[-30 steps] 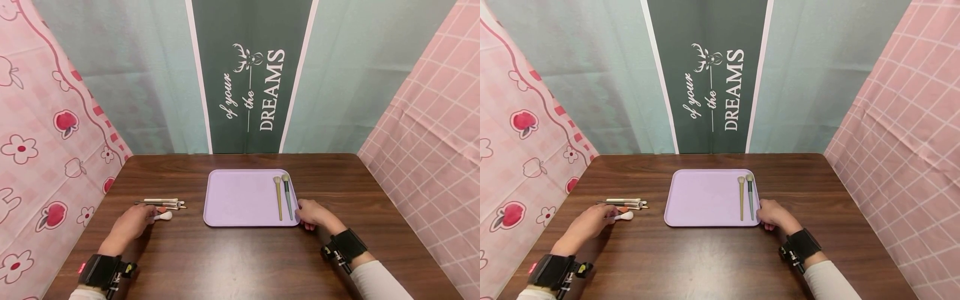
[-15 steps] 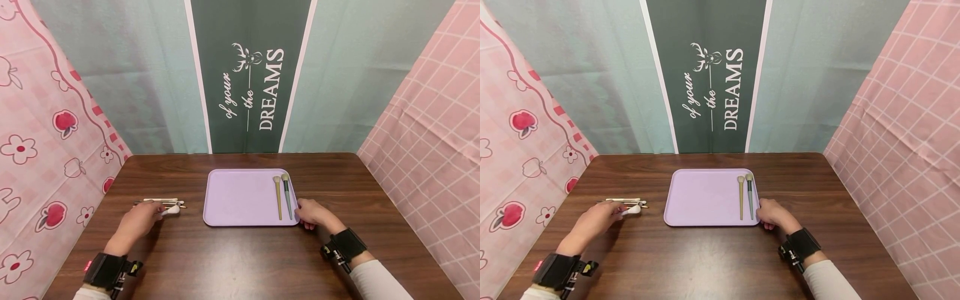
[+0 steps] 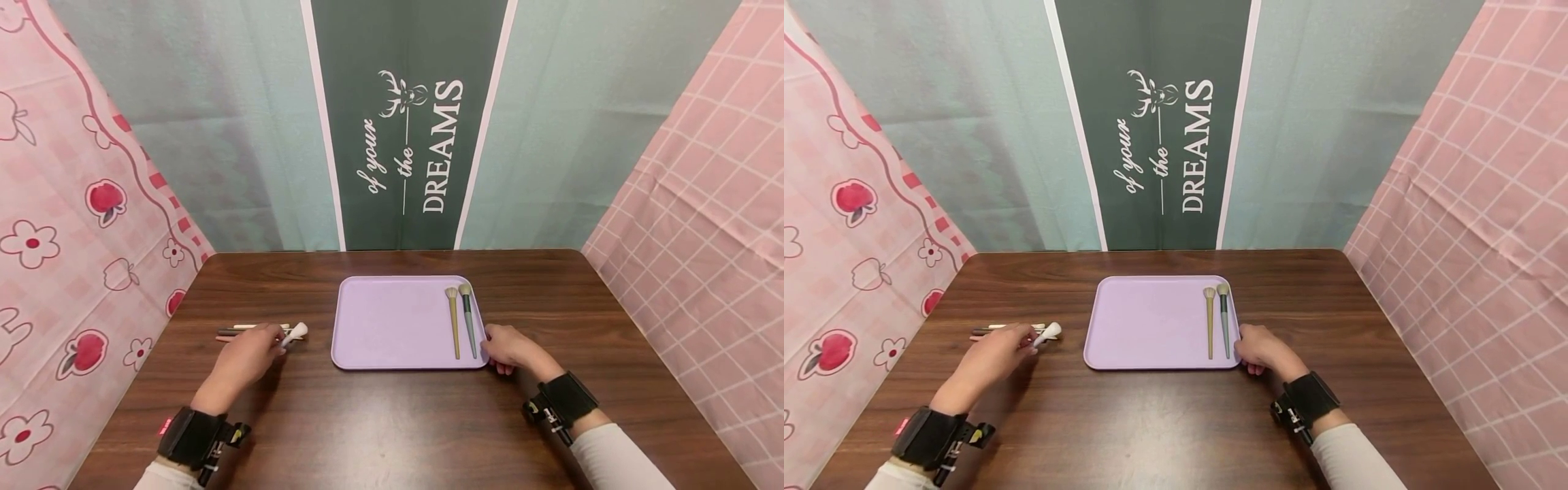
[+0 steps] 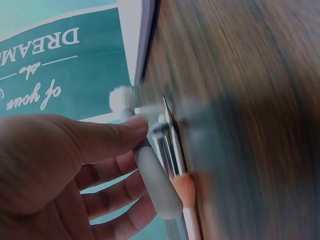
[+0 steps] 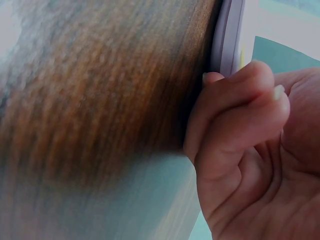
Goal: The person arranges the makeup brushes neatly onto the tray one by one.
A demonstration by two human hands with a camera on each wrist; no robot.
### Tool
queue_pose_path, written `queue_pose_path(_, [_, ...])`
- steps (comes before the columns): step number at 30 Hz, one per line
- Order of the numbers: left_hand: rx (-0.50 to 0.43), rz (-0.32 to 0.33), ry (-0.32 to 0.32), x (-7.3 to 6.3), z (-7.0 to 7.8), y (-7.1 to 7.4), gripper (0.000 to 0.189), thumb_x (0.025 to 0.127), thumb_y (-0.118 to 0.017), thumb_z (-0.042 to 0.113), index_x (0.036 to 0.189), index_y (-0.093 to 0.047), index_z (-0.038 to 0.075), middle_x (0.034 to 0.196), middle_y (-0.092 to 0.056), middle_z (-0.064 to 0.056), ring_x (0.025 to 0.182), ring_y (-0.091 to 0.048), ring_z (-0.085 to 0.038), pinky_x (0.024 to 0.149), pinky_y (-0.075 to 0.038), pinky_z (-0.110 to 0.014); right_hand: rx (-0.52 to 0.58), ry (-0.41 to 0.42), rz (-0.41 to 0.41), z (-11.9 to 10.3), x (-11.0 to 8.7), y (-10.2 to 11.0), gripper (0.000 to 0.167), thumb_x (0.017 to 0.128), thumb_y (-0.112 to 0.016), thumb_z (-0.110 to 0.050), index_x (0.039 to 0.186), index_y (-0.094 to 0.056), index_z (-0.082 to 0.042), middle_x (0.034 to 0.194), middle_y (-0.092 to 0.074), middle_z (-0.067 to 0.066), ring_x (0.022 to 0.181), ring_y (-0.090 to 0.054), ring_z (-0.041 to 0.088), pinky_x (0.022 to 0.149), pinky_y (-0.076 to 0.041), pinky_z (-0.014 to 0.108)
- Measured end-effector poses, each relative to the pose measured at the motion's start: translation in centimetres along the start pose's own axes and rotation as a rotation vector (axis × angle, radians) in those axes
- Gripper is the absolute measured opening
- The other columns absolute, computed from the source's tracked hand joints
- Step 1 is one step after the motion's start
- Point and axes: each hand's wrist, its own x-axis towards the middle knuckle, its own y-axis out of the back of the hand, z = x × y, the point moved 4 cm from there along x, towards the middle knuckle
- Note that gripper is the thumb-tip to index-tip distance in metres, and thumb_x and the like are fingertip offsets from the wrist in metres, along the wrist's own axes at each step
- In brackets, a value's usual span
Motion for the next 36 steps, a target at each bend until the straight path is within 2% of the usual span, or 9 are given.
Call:
queue_pose_path(4, [0.007, 0.027, -0.014, 0.4, 0.7, -0.1, 0.014, 0.088, -0.078, 0.011, 0.094, -0.066, 0.007, 0.083, -0.063, -0.002, 0.074, -0.06, -0.017, 0.064, -0.051, -0.042, -0.001, -0.002, -0.002, 0.0, 0.0, 0.0, 0.011, 0.097, -0.049, -0.007, 0.087, -0.052, -0.003, 0.066, -0.059, 0.009, 0.046, -0.057, 0.016, 0.043, -0.049, 0.029])
queue_pose_path(9, [0.003, 0.02, -0.004, 1.1, 1.2, -0.3, 0.014, 0.088, -0.078, 0.012, 0.093, -0.066, 0.007, 0.082, -0.061, -0.003, 0.074, -0.059, -0.018, 0.067, -0.051, -0.043, -0.002, -0.007, -0.007, -0.1, 0.0, 0.1, 0.011, 0.097, -0.049, -0.007, 0.087, -0.052, -0.003, 0.066, -0.06, 0.009, 0.046, -0.057, 0.015, 0.043, -0.05, 0.029])
queue_pose_path(18, [-0.017, 0.059, -0.02, 2.1, 2.5, -0.8, 0.017, 0.084, -0.081, 0.012, 0.088, -0.066, 0.005, 0.077, -0.061, -0.003, 0.068, -0.056, -0.018, 0.064, -0.049, -0.041, -0.009, -0.004, -0.006, -0.1, 0.0, 0.2, 0.011, 0.096, -0.049, -0.007, 0.087, -0.052, -0.004, 0.066, -0.06, 0.009, 0.045, -0.057, 0.015, 0.042, -0.05, 0.029])
queue_pose_path(24, [-0.067, 0.018, 0.023, 2.9, 3.4, -1.2, 0.016, 0.086, -0.08, 0.014, 0.087, -0.065, 0.006, 0.075, -0.057, -0.002, 0.066, -0.05, -0.018, 0.061, -0.043, -0.036, -0.005, 0.002, -0.004, -0.2, -0.1, 0.2, 0.011, 0.096, -0.048, -0.007, 0.085, -0.051, -0.004, 0.065, -0.06, 0.008, 0.045, -0.057, 0.014, 0.042, -0.05, 0.029])
queue_pose_path(29, [-0.119, -0.012, 0.066, 3.8, 4.3, -1.5, 0.015, 0.088, -0.079, 0.015, 0.088, -0.066, 0.007, 0.075, -0.059, -0.003, 0.065, -0.051, -0.017, 0.059, -0.041, -0.033, -0.002, 0.01, -0.001, -0.4, -0.2, 0.2, 0.012, 0.095, -0.048, -0.006, 0.084, -0.051, -0.004, 0.065, -0.059, 0.009, 0.045, -0.056, 0.014, 0.042, -0.049, 0.029])
queue_pose_path(36, [-0.141, -0.02, 0.081, 4.6, 5.4, -1.9, 0.018, 0.089, -0.077, 0.015, 0.082, -0.062, 0.007, 0.069, -0.053, -0.002, 0.063, -0.049, -0.018, 0.057, -0.038, -0.032, -0.008, 0.008, 0.001, -0.3, -0.2, 0.2, 0.011, 0.095, -0.048, -0.007, 0.086, -0.051, -0.004, 0.066, -0.059, 0.009, 0.045, -0.057, 0.015, 0.042, -0.049, 0.029])
